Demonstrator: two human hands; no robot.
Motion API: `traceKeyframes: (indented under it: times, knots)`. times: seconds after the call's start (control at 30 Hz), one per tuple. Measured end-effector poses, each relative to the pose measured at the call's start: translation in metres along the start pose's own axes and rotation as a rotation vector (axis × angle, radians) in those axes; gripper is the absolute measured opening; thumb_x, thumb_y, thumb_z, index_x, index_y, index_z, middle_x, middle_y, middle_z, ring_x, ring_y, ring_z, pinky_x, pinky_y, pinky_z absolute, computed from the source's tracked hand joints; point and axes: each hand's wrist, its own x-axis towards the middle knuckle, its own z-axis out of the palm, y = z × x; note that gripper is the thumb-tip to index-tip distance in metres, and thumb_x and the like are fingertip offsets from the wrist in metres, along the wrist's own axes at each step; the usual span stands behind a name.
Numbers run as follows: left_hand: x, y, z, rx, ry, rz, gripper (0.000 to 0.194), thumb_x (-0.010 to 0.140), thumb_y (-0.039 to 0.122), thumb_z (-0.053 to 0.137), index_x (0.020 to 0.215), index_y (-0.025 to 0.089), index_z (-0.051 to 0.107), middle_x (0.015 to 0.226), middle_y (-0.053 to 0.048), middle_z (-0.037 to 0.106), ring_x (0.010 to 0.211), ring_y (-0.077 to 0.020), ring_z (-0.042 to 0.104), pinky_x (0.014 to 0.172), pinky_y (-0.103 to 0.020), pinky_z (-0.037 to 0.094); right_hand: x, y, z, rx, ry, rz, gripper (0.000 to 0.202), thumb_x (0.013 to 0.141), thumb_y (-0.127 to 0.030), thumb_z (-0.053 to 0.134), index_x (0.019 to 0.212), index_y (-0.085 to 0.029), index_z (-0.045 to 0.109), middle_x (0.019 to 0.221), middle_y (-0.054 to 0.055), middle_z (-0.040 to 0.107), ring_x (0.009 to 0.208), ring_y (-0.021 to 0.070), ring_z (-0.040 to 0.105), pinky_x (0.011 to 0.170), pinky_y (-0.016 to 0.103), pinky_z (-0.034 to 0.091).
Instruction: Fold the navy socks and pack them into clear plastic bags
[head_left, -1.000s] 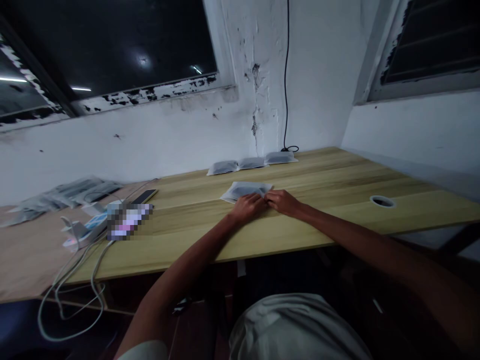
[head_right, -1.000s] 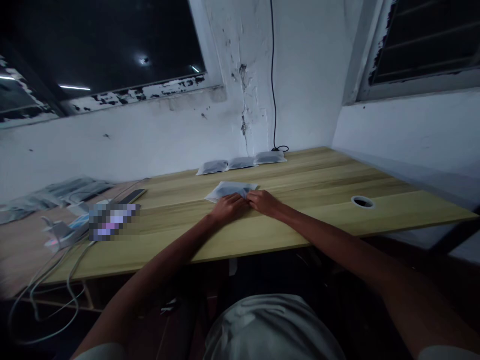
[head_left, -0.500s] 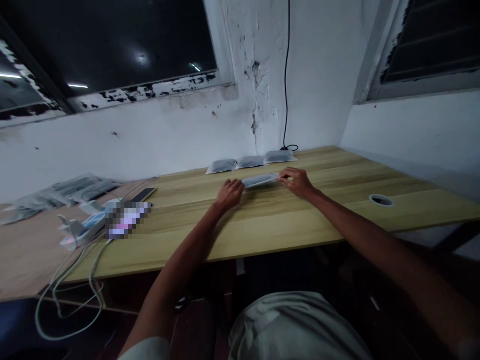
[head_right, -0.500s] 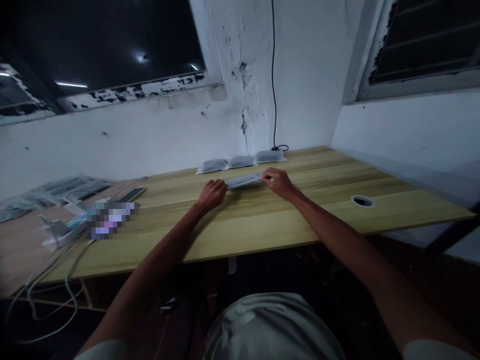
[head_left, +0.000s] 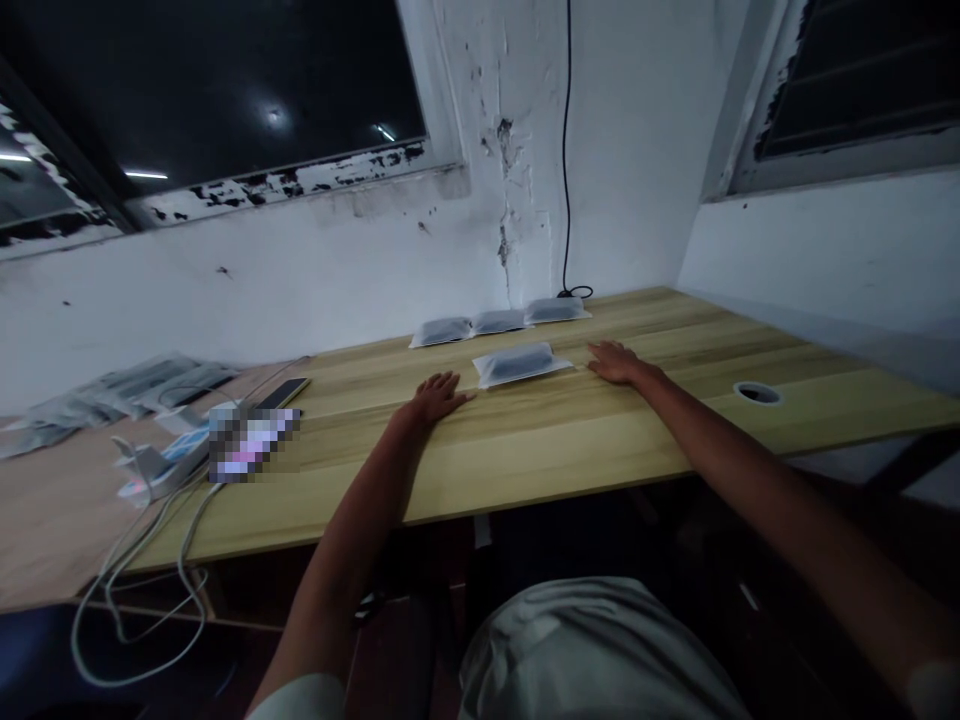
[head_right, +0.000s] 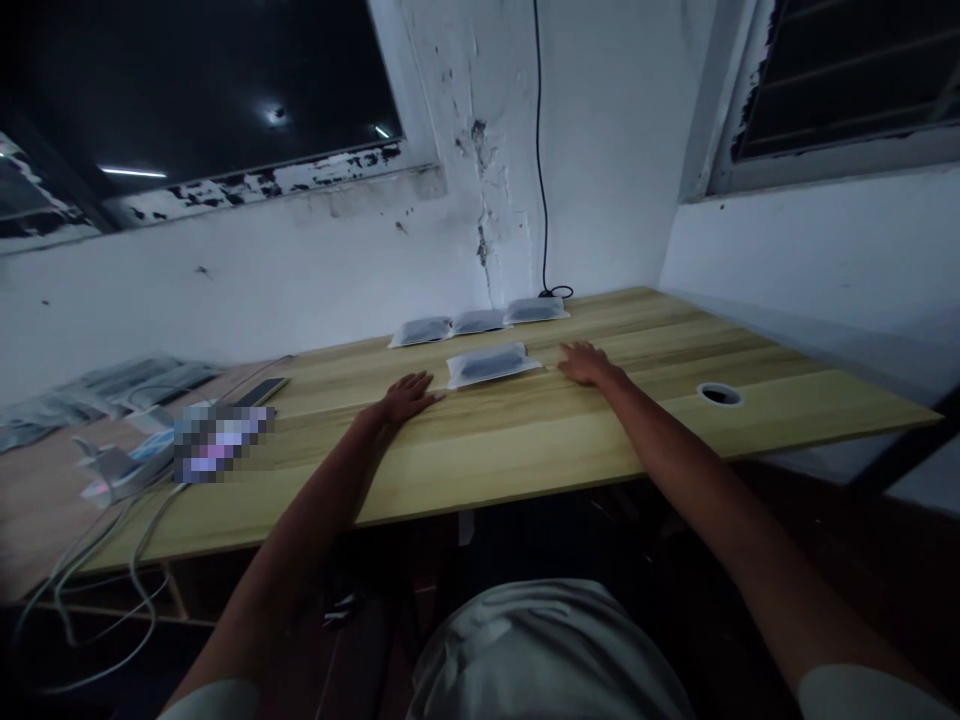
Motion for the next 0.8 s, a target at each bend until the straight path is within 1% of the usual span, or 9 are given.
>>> traceKeyframes:
  times: [0.07, 0.17, 0.27, 0.3, 0.37, 0.43, 0.5, 0.67, 0.8]
  knots:
    - [0.000, -0.004, 0.002, -0.004, -0.055, -0.025, 0.072, 0.091, 0.068, 0.035, 0.143, 0.019, 0.043, 0.154, -0.016, 0.038, 0.142, -0.0352, 0.035, 0.109, -0.048, 0.033, 0.001, 0.003, 0.003, -0.009, -0.115, 0.089, 0.053, 0.094, -0.042, 0.043, 0.142, -0.020, 0.049, 0.149, 0.018, 0.046, 0.135, 0.0380, 0.043, 0.106, 0.061, 0.034]
    - [-0.001, -0.001, -0.003, -0.020, 0.071, 0.052, 0.069, 0.089, 0.065, 0.045, 0.138, 0.016, 0.050, 0.146, -0.018, 0.049, 0.134, -0.0334, 0.046, 0.104, -0.044, 0.041, 0.000, -0.002, 0.004, 0.000, -0.111, 0.094, 0.051, 0.093, -0.039, 0.045, 0.139, -0.016, 0.052, 0.143, 0.021, 0.050, 0.131, 0.0379, 0.047, 0.105, 0.057, 0.036]
    - [-0.003, 0.009, -0.012, -0.071, 0.294, 0.222, 0.063, 0.083, 0.058, 0.061, 0.128, 0.015, 0.056, 0.131, -0.017, 0.060, 0.117, -0.0275, 0.059, 0.094, -0.037, 0.048, -0.006, -0.018, 0.003, 0.033, 0.042, -0.005, 0.056, 0.087, -0.028, 0.054, 0.140, -0.012, 0.049, 0.137, 0.021, 0.055, 0.126, 0.0356, 0.050, 0.105, 0.051, 0.038]
    - [-0.003, 0.014, -0.015, -0.086, 0.331, 0.275, 0.058, 0.081, 0.053, 0.066, 0.124, 0.015, 0.059, 0.125, -0.015, 0.063, 0.108, -0.0247, 0.062, 0.088, -0.034, 0.050, -0.010, -0.025, 0.002, 0.045, 0.118, -0.044, 0.060, 0.084, -0.024, 0.056, 0.142, -0.012, 0.047, 0.136, 0.021, 0.056, 0.126, 0.0349, 0.049, 0.105, 0.049, 0.038]
    - [-0.004, 0.026, -0.020, -0.082, 0.319, 0.352, 0.037, 0.080, 0.038, 0.069, 0.109, 0.016, 0.066, 0.108, -0.010, 0.069, 0.088, -0.0190, 0.066, 0.076, -0.028, 0.050, -0.018, -0.043, -0.005, 0.067, 0.277, -0.125, 0.064, 0.078, -0.016, 0.059, 0.141, -0.012, 0.047, 0.131, 0.020, 0.057, 0.122, 0.0342, 0.050, 0.104, 0.048, 0.040]
    - [-0.004, 0.038, -0.022, -0.035, 0.280, 0.380, 0.014, 0.082, 0.023, 0.063, 0.092, 0.017, 0.071, 0.092, -0.007, 0.071, 0.076, -0.0162, 0.065, 0.068, -0.025, 0.047, -0.027, -0.064, -0.015, 0.100, 0.408, -0.241, 0.059, 0.077, -0.016, 0.063, 0.135, -0.013, 0.053, 0.122, 0.018, 0.060, 0.115, 0.0330, 0.052, 0.100, 0.047, 0.044]
    - [-0.005, 0.049, -0.022, 0.023, 0.285, 0.388, 0.016, 0.084, 0.016, 0.056, 0.082, 0.018, 0.072, 0.085, -0.006, 0.072, 0.075, -0.0165, 0.065, 0.066, -0.025, 0.045, -0.036, -0.086, -0.024, 0.139, 0.464, -0.383, 0.048, 0.079, -0.022, 0.067, 0.126, -0.017, 0.060, 0.114, 0.013, 0.062, 0.108, 0.0299, 0.055, 0.095, 0.044, 0.047]
    - [-0.008, 0.061, -0.019, 0.153, 0.371, 0.448, 0.017, 0.085, 0.023, 0.059, 0.093, 0.018, 0.073, 0.095, -0.010, 0.072, 0.082, -0.0187, 0.065, 0.069, -0.027, 0.047, -0.053, -0.126, -0.027, 0.154, 0.423, -0.621, 0.025, 0.083, -0.020, 0.068, 0.108, -0.018, 0.069, 0.099, 0.008, 0.065, 0.094, 0.0228, 0.060, 0.086, 0.036, 0.051]
    - [-0.007, 0.068, -0.016, 0.254, 0.385, 0.485, 0.019, 0.089, 0.021, 0.054, 0.084, 0.015, 0.071, 0.085, -0.010, 0.070, 0.075, -0.0175, 0.063, 0.065, -0.027, 0.046, -0.058, -0.137, -0.015, 0.109, 0.385, -0.717, 0.017, 0.085, -0.016, 0.065, 0.102, -0.019, 0.070, 0.098, 0.007, 0.067, 0.091, 0.0211, 0.061, 0.080, 0.034, 0.051]
